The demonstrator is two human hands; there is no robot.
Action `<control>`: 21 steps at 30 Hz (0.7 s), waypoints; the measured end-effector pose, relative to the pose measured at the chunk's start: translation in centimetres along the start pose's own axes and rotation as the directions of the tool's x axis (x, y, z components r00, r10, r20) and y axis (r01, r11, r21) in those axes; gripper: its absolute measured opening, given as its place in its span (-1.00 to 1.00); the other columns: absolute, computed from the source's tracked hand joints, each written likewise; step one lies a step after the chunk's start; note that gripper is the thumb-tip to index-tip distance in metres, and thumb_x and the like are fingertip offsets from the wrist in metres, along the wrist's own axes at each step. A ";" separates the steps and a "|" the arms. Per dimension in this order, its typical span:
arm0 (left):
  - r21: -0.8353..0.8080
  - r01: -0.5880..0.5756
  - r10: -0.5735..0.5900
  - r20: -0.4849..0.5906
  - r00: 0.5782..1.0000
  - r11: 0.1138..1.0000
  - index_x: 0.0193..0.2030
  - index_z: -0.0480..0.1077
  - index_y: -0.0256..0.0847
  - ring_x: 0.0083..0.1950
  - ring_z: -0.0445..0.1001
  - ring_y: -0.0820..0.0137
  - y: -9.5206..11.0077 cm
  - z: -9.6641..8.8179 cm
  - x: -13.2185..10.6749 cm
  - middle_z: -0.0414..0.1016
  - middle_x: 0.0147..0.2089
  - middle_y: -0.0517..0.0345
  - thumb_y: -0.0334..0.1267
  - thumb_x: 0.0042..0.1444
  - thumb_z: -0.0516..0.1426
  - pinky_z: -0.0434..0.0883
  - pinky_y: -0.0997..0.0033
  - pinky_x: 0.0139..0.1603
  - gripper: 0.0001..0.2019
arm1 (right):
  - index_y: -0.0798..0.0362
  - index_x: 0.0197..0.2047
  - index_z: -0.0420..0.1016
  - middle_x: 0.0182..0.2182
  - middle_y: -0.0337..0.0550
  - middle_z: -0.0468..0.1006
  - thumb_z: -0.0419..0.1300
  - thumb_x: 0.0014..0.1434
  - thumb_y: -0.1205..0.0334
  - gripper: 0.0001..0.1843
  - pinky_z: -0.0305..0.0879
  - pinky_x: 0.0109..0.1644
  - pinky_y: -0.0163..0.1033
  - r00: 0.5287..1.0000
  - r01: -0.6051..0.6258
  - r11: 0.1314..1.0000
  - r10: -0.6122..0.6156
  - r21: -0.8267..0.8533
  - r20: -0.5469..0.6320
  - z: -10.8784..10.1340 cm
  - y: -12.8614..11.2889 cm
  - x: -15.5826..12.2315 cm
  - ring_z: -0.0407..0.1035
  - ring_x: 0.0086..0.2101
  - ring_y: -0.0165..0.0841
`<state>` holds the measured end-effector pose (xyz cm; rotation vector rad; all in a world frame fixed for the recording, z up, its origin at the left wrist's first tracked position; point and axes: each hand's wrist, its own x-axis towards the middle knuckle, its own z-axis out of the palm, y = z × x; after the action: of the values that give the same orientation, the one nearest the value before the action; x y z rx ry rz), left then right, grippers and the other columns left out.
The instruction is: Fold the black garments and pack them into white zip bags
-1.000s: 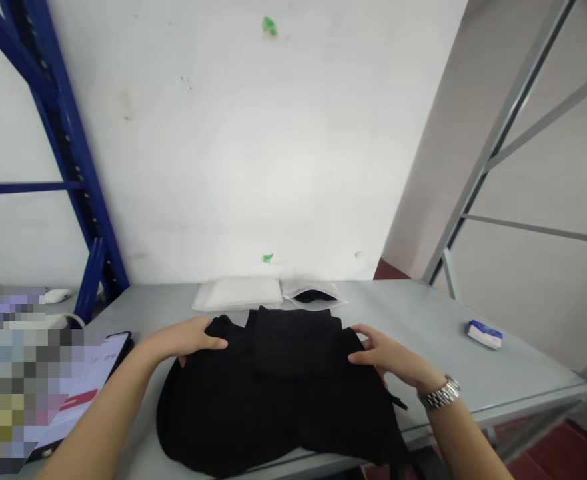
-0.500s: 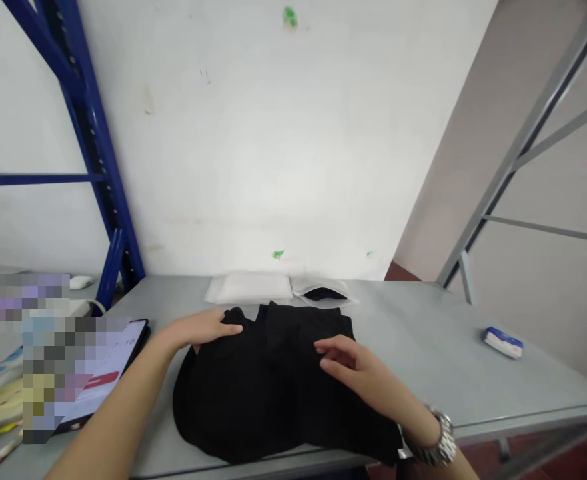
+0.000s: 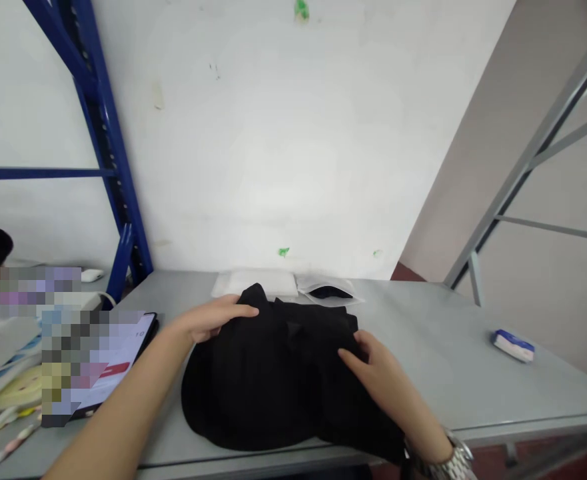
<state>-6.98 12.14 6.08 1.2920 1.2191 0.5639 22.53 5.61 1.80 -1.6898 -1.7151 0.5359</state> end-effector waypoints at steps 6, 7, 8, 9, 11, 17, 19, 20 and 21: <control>-0.123 0.044 -0.039 0.042 0.998 0.991 -0.19 0.40 -0.15 -0.24 0.58 0.30 -1.0 2.9 1.8 0.59 -0.25 0.13 -0.08 -0.09 0.24 0.51 0.44 -0.39 -0.67 | 0.04 -0.10 0.39 -0.16 -0.01 0.48 0.04 0.08 0.36 -0.71 0.23 0.00 -0.05 0.981 0.174 0.968 -0.187 -0.179 -0.057 -2.0 -2.9 1.5 0.37 -0.12 -0.14; -0.133 0.047 -0.041 0.047 0.998 0.990 -0.20 0.40 -0.15 -0.28 0.57 0.33 -1.3 3.2 2.1 0.59 -0.28 0.16 -0.09 -0.09 0.25 0.50 0.47 -0.43 -0.68 | 0.06 -0.05 0.40 -0.11 0.01 0.46 0.03 0.08 0.40 -0.65 0.20 0.06 -0.06 0.968 0.247 0.953 -0.253 -0.177 -0.007 -1.5 -3.6 1.2 0.34 -0.07 -0.15; -0.142 0.048 -0.042 0.047 0.998 0.989 -0.21 0.40 -0.15 -0.32 0.56 0.35 -1.5 3.3 2.4 0.58 -0.32 0.19 -0.09 -0.09 0.25 0.48 0.49 -0.45 -0.70 | 0.06 0.00 0.40 -0.08 0.00 0.43 0.05 0.08 0.40 -0.61 0.18 0.11 -0.08 0.948 0.318 0.937 -0.310 -0.141 0.077 -0.9 -4.4 0.7 0.33 -0.04 -0.17; -0.151 0.047 -0.041 0.042 0.998 0.987 -0.23 0.40 -0.16 -0.36 0.55 0.38 -1.7 3.4 2.6 0.56 -0.36 0.21 -0.09 -0.09 0.24 0.47 0.50 -0.47 -0.71 | 0.04 0.03 0.39 -0.05 -0.03 0.42 0.08 0.09 0.38 -0.60 0.17 0.13 -0.11 0.915 0.375 0.924 -0.357 -0.069 0.187 -0.3 -5.0 0.1 0.32 -0.03 -0.20; -0.162 0.042 -0.038 0.027 0.999 0.986 -0.28 0.41 -0.17 -0.42 0.52 0.42 -1.9 3.3 3.0 0.54 -0.42 0.24 -0.07 -0.08 0.24 0.45 0.53 -0.49 -0.73 | -0.04 0.05 0.41 -0.01 -0.13 0.41 0.18 0.10 0.23 -0.60 0.21 0.11 -0.19 0.821 0.399 0.907 -0.419 0.135 0.387 0.8 -5.7 -0.9 0.34 -0.04 -0.26; -0.156 0.038 -0.031 0.052 0.998 0.987 -0.22 0.44 -0.18 -0.38 0.54 0.38 -1.8 3.0 2.7 0.55 -0.37 0.18 0.00 -0.10 0.25 0.46 0.51 -0.50 -0.64 | 0.01 -0.32 0.49 -0.32 -0.04 0.50 0.04 0.20 -0.07 -0.64 0.25 -0.10 -0.10 0.996 0.092 0.996 -0.092 0.011 0.001 2.7 -2.7 -0.6 0.37 -0.23 -0.16; -0.154 0.044 -0.030 0.092 0.995 0.987 -0.18 0.44 -0.16 -0.38 0.55 0.36 -1.6 3.0 2.3 0.57 -0.34 0.17 -0.08 -0.17 0.31 0.45 0.53 -0.55 -0.61 | 0.05 -0.37 0.49 -0.33 0.06 0.48 0.12 0.11 -0.14 -0.60 0.18 -0.03 0.01 0.996 0.047 0.986 -0.058 -0.160 -0.069 3.5 -1.4 0.0 0.35 -0.18 -0.04; -0.157 0.048 -0.030 0.112 0.993 0.986 -0.17 0.44 -0.16 -0.38 0.56 0.34 -1.6 3.0 2.2 0.58 -0.34 0.17 -0.15 -0.22 0.34 0.44 0.53 -0.56 -0.59 | 0.06 -0.36 0.49 -0.32 0.08 0.48 0.17 0.05 -0.17 -0.58 0.16 -0.02 0.04 0.997 0.047 0.979 -0.057 -0.199 -0.043 3.9 -1.0 0.3 0.34 -0.17 0.01; -0.164 0.051 -0.030 0.130 0.991 0.985 -0.17 0.44 -0.16 -0.35 0.57 0.33 -1.5 3.0 2.1 0.58 -0.32 0.16 -0.22 -0.26 0.36 0.45 0.52 -0.54 -0.57 | 0.07 -0.33 0.48 -0.29 0.10 0.48 0.23 -0.01 -0.17 -0.56 0.16 -0.02 0.06 0.999 0.050 0.976 -0.053 -0.211 -0.009 4.3 -0.8 0.4 0.33 -0.16 0.04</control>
<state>-4.02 12.30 3.44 1.1420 1.0679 0.5345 18.97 6.61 -0.52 -1.7843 -1.8542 0.3260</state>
